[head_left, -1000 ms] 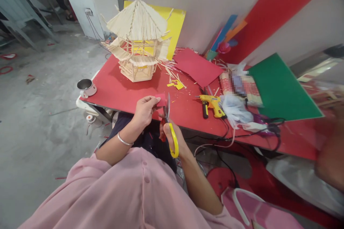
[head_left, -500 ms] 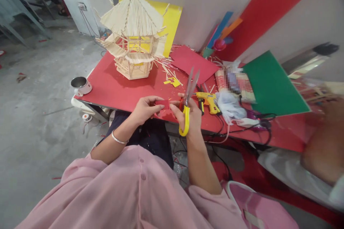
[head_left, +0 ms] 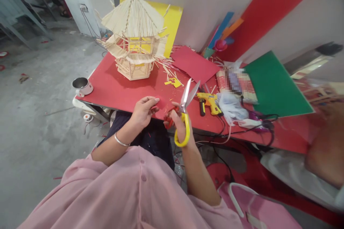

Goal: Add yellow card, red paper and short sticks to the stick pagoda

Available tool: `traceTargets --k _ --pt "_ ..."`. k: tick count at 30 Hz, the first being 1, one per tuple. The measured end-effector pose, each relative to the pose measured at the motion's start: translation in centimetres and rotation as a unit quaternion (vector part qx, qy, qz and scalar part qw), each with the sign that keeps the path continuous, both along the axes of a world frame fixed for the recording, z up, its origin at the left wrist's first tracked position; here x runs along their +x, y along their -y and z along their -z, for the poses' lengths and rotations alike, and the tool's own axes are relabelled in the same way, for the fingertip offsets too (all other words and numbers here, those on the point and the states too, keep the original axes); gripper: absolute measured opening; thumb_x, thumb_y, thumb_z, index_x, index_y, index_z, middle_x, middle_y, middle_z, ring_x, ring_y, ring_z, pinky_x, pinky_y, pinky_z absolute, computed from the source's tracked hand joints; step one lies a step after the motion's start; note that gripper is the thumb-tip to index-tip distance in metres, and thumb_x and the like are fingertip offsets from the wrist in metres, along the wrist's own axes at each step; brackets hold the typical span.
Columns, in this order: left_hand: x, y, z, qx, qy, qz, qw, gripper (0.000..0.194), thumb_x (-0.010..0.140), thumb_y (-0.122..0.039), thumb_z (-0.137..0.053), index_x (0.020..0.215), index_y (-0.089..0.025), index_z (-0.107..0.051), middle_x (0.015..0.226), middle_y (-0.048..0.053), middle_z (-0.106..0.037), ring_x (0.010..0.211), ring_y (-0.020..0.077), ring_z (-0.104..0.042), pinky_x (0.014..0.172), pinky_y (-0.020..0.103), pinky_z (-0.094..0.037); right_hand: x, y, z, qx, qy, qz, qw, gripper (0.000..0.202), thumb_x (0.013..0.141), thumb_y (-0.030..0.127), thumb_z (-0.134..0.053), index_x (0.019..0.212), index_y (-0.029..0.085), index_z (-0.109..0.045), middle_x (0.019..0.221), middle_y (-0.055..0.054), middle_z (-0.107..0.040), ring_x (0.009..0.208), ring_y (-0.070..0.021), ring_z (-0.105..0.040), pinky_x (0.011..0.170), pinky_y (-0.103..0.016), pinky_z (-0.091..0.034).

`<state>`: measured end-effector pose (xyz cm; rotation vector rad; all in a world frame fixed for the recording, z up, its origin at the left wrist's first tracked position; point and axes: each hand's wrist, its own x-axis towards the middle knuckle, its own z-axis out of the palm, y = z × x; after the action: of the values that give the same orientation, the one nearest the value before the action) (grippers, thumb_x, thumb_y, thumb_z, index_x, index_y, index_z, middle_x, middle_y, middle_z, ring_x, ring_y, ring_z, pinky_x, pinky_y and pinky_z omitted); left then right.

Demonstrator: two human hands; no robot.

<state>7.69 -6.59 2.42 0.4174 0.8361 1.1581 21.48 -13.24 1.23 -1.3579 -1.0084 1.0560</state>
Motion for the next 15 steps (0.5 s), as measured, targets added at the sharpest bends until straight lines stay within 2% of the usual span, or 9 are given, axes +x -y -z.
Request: traceTargets --k 3,6,10,13,15 --pt "-1.2 -0.7 -0.5 0.027 -0.027 0.028 0.999 0.037 0.047 -0.027 -0.093 0.064 -0.015 -0.063 0.071 -0.001 -0.07 0.062 0.0108 -0.066 0.058 0.023 -0.053 2.2 2.1 0.3 -0.009 0.055 -0.139 0.989 0.067 0.084 0.074 -0.058 0.129 0.024 -0.061 0.085 -0.002 -0.06 0.08 -0.0183 -0.063 0.072 -0.034 -0.057" --pt "-1.9 -1.1 -1.1 0.047 -0.051 0.071 0.995 0.034 0.047 -0.026 -0.093 0.061 -0.014 -0.065 0.069 0.001 -0.07 0.061 0.0115 -0.065 0.058 0.024 -0.054 3.7 3.3 0.1 -0.02 0.121 -0.228 0.966 0.067 0.089 0.074 -0.052 0.125 0.019 -0.064 0.081 -0.002 -0.059 0.073 -0.0171 -0.058 0.068 -0.033 -0.053" --pt "-2.0 -1.2 -1.4 0.048 -0.055 0.108 0.991 0.03 0.049 -0.022 -0.092 0.059 -0.014 -0.065 0.063 0.001 -0.068 0.059 0.0116 -0.065 0.06 0.025 -0.056 3.8 3.3 -0.7 -0.029 0.129 -0.245 0.96 0.064 0.091 0.075 -0.048 0.114 0.019 -0.067 0.076 -0.001 -0.056 0.07 -0.0165 -0.054 0.063 -0.03 -0.05" --pt "-2.0 -1.4 -1.1 0.048 -0.055 0.124 0.99 0.028 0.051 -0.021 -0.09 0.06 -0.014 -0.065 0.062 0.0 -0.067 0.057 0.0109 -0.064 0.061 0.026 -0.057 3.3 2.7 -1.0 -0.025 0.147 -0.242 0.959 0.06 0.089 0.075 -0.05 0.101 0.02 -0.069 0.077 -0.002 -0.058 0.068 -0.016 -0.054 0.062 -0.029 -0.051" --pt "-2.1 -1.5 -0.9 0.05 -0.056 0.13 0.989 0.027 0.053 -0.021 -0.09 0.061 -0.014 -0.065 0.064 0.001 -0.068 0.058 0.0109 -0.064 0.062 0.027 -0.058 3.0 2.4 -1.0 -0.02 0.154 -0.239 0.958 0.061 0.088 0.076 -0.051 0.1 0.019 -0.07 0.078 -0.003 -0.06 0.068 -0.0162 -0.054 0.06 -0.028 -0.05"
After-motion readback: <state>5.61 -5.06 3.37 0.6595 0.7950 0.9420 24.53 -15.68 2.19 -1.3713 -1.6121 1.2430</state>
